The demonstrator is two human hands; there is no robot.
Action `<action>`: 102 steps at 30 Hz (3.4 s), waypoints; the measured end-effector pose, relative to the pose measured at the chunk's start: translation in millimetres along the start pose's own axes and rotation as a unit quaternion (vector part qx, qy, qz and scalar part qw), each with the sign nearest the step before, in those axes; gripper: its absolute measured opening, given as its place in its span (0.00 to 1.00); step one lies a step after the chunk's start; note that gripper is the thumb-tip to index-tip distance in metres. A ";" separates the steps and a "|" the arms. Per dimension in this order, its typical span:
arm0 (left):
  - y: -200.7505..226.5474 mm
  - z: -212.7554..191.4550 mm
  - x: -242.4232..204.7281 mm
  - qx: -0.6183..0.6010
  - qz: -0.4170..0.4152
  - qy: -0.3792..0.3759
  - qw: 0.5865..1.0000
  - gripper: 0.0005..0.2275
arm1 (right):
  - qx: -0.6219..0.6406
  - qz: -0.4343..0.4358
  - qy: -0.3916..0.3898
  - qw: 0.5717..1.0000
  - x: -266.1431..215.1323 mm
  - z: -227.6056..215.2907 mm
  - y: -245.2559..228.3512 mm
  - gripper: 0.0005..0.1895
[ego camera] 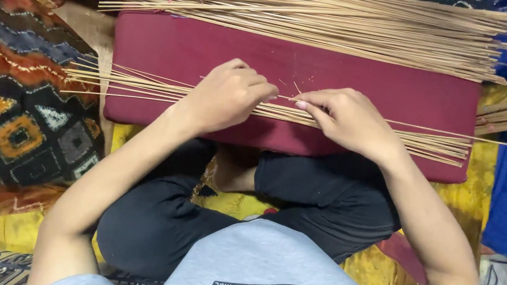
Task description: The person groups and ties thin wooden sticks into bundles using thread.
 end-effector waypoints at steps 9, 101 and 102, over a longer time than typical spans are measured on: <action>-19.0 2.9 -0.2 -0.064 -0.050 -0.005 0.997 0.02 | 0.042 0.009 0.041 0.998 -2.0 -16.0 17.6 0.12; 2.0 31.8 48.1 -0.263 -0.221 -0.171 0.923 0.10 | 0.025 -0.082 0.095 0.992 -6.0 -29.9 31.0 0.08; -0.6 33.4 47.6 -0.273 -0.236 -0.177 0.915 0.10 | 0.015 -0.098 0.102 0.990 -5.6 -31.8 32.1 0.08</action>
Point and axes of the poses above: each hand's wrist, its own x-axis towards the middle knuckle, its own z-axis out of the palm, y = z × x, the point moved 8 cm from there along x, towards the middle knuckle, and after that the axes turned 1 degree about -y, right-handed, at the moved point
